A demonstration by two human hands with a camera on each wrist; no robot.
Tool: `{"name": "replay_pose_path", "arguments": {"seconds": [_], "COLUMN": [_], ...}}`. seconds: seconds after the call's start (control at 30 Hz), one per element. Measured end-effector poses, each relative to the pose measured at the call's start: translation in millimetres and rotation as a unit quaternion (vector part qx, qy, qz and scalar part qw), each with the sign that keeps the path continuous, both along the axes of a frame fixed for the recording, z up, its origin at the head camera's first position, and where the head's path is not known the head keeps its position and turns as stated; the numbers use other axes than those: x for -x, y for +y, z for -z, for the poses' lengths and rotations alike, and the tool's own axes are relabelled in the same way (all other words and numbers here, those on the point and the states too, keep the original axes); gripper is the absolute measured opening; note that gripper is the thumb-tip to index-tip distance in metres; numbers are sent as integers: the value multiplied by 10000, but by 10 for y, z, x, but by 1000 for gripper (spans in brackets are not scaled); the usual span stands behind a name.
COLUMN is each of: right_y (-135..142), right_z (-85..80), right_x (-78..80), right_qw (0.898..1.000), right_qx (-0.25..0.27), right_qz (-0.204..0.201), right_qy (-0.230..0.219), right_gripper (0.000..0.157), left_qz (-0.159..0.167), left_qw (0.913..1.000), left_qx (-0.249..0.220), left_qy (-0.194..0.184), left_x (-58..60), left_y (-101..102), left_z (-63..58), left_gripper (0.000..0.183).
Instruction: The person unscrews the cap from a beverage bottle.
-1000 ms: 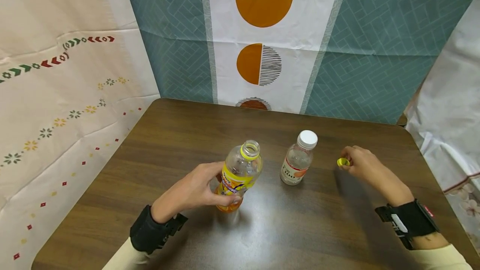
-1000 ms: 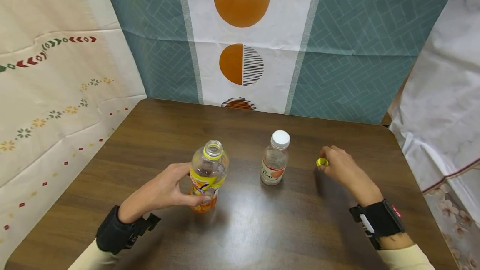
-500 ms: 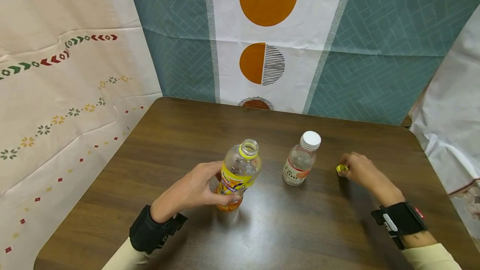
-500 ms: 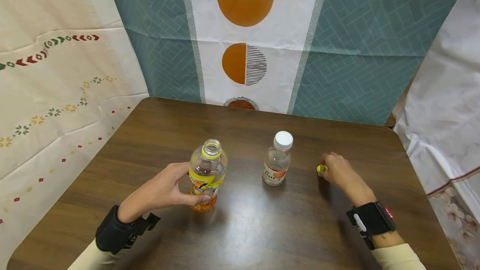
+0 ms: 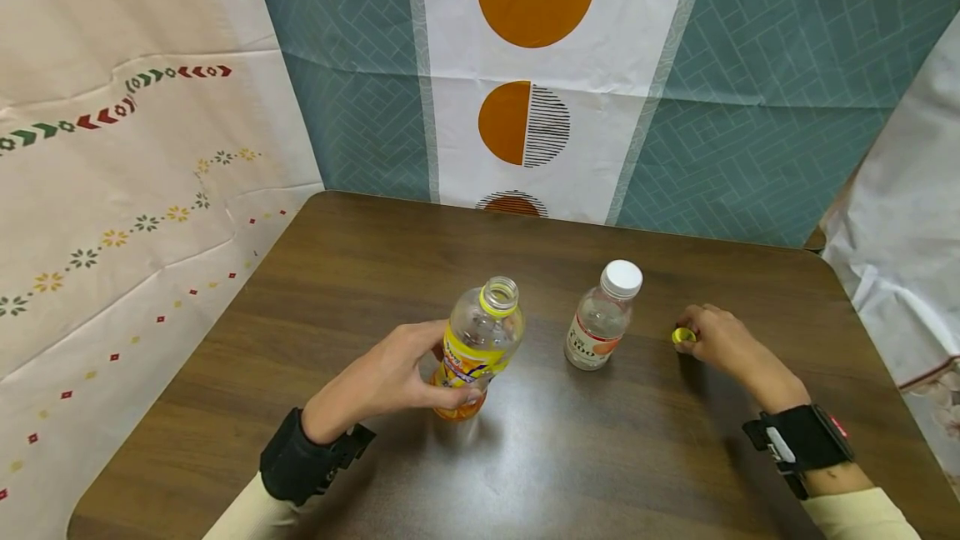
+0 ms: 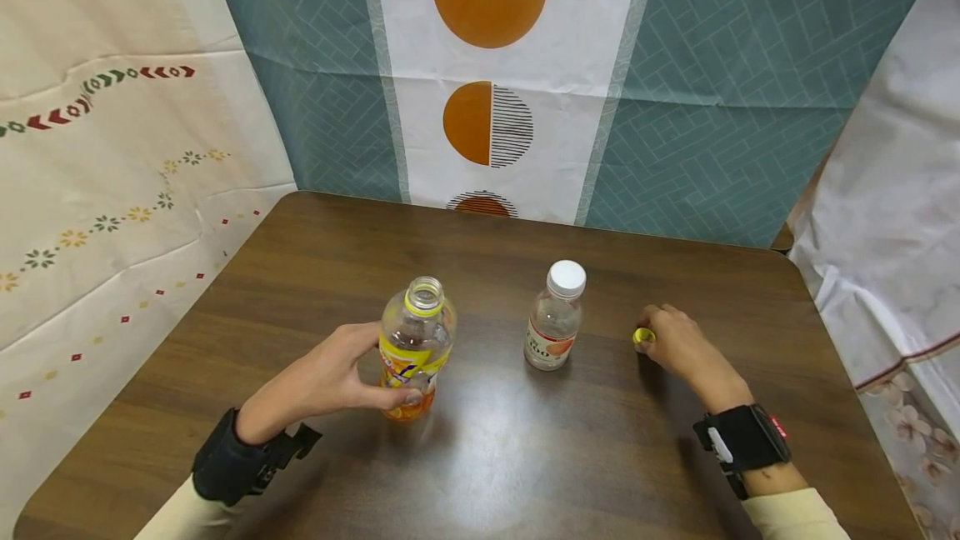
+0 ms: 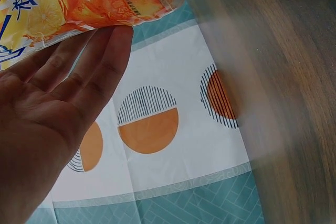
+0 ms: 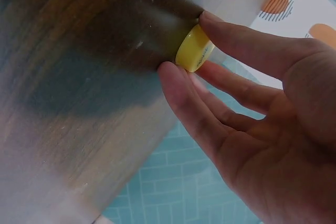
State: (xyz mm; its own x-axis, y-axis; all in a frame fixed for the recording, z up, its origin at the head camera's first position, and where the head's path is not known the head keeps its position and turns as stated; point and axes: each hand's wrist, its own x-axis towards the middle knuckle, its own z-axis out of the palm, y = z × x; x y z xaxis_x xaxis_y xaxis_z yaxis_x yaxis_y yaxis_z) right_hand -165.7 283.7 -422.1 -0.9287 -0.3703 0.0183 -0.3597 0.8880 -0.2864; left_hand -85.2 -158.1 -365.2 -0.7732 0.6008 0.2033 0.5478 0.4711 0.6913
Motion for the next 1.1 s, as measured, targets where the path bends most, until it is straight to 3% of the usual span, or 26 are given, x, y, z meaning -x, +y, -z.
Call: {"name": "replay_pose_path", "arguments": {"seconds": [0.2, 0.4, 0.6, 0.83, 1.1], "right_y": [42, 78, 68, -26, -212], "right_z": [-75, -328, -658, -945, -1239], "right_x": [-49, -113, -218, -354, -553], "right_qw": [9999, 9988, 9956, 9842, 9775], "right_qx": [32, 89, 252, 335, 610], "right_qz": [140, 454, 495, 141, -15], "right_qy": [-90, -152, 749, 1730, 2021], "right_gripper": [44, 58, 59, 53, 44], "left_qz": [-22, -27, 73, 22, -14], "left_qw": [10000, 10000, 9998, 9996, 9997], "left_qx": [6, -6, -117, -195, -227], "left_qy": [-26, 16, 145, 214, 108], "left_x": [-11, -11, -5, -2, -14], "left_y": [-3, -7, -20, -10, 2], "left_z": [-19, -36, -36, -29, -46], "left_gripper": [43, 43, 45, 45, 47]}}
